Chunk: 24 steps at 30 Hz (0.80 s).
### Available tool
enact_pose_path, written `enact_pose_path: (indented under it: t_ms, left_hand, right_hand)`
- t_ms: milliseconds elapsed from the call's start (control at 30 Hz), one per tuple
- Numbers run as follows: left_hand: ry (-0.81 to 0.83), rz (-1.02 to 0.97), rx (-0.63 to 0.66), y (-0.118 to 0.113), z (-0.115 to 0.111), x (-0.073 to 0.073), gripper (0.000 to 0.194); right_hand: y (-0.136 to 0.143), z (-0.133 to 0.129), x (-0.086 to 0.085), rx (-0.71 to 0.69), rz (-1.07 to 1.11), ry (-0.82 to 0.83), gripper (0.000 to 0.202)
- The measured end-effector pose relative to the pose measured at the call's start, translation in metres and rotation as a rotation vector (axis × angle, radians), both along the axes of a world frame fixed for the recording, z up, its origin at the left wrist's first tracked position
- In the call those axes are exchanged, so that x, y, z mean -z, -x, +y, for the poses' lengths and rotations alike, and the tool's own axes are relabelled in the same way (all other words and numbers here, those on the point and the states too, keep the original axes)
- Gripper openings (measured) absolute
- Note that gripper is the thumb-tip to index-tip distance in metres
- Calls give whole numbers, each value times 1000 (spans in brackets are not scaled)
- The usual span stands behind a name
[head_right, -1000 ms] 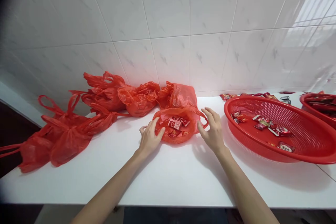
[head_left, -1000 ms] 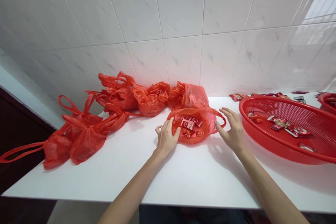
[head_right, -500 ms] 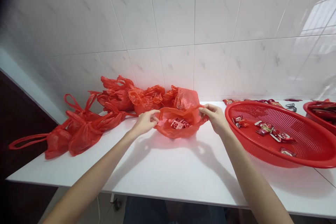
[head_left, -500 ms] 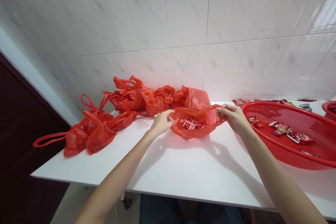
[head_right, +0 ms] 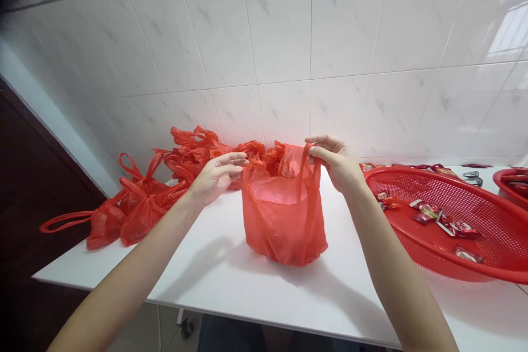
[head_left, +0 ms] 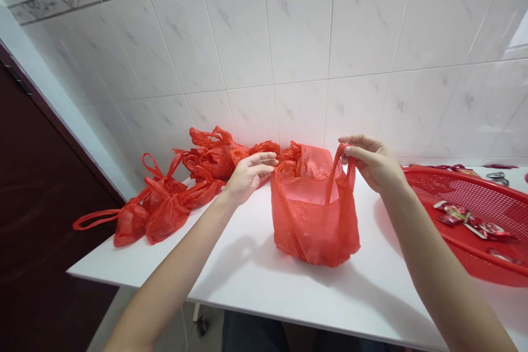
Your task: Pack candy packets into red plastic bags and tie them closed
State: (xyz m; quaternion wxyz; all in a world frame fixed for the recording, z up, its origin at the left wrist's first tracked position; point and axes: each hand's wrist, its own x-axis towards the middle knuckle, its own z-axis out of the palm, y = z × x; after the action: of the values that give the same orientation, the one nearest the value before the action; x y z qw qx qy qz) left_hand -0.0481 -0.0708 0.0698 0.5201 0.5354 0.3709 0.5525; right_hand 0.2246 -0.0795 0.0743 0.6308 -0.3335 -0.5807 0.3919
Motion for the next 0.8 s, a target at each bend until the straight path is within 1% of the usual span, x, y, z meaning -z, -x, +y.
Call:
enact_pose_path:
  t_ms: [67,133,200,300,367,467,533,633,700,733,800]
  left_hand:
    - [12,-10,32,2,-5,-2,31]
    - [-19,15,68,4,-9,-4,27]
    - [-52,80,105,5,-13,-4,25]
    - [-105,234,162,6,-25,-2,26]
    - [-184,333,163,6,-37,-1,25]
    - [-370,423,137,8,-58,-1,24]
    - [-499,470,157,8,-72,-3,29]
    - [-590,559,174,2,-87,-3,46]
    - [-630,671,154,-6,-91,0,58]
    - [-650,729,137,-11,-91,2,60]
    - [-682,818,95,-18,-87,9,58]
  right_hand:
    - [2,-4,-2,-2,-8,-30,29]
    - [5,-7,-4,5,-30,-41,29]
    - [7,-9,-4,12,-49,-48,29]
    - [10,-11,-2,33,-54,-75,29]
    - [10,-12,1,71,-51,-95,28]
    - [11,-13,4,116,-51,-107,26]
    - [12,-14,6,129,-67,-108,23]
    - [14,-14,7,207,-171,-127,21]
    - [14,-13,7,302,-262,-149,24]
    - [13,-13,7,341,-295,-153,26]
    - [9,-14,7,357,-317,-138,28]
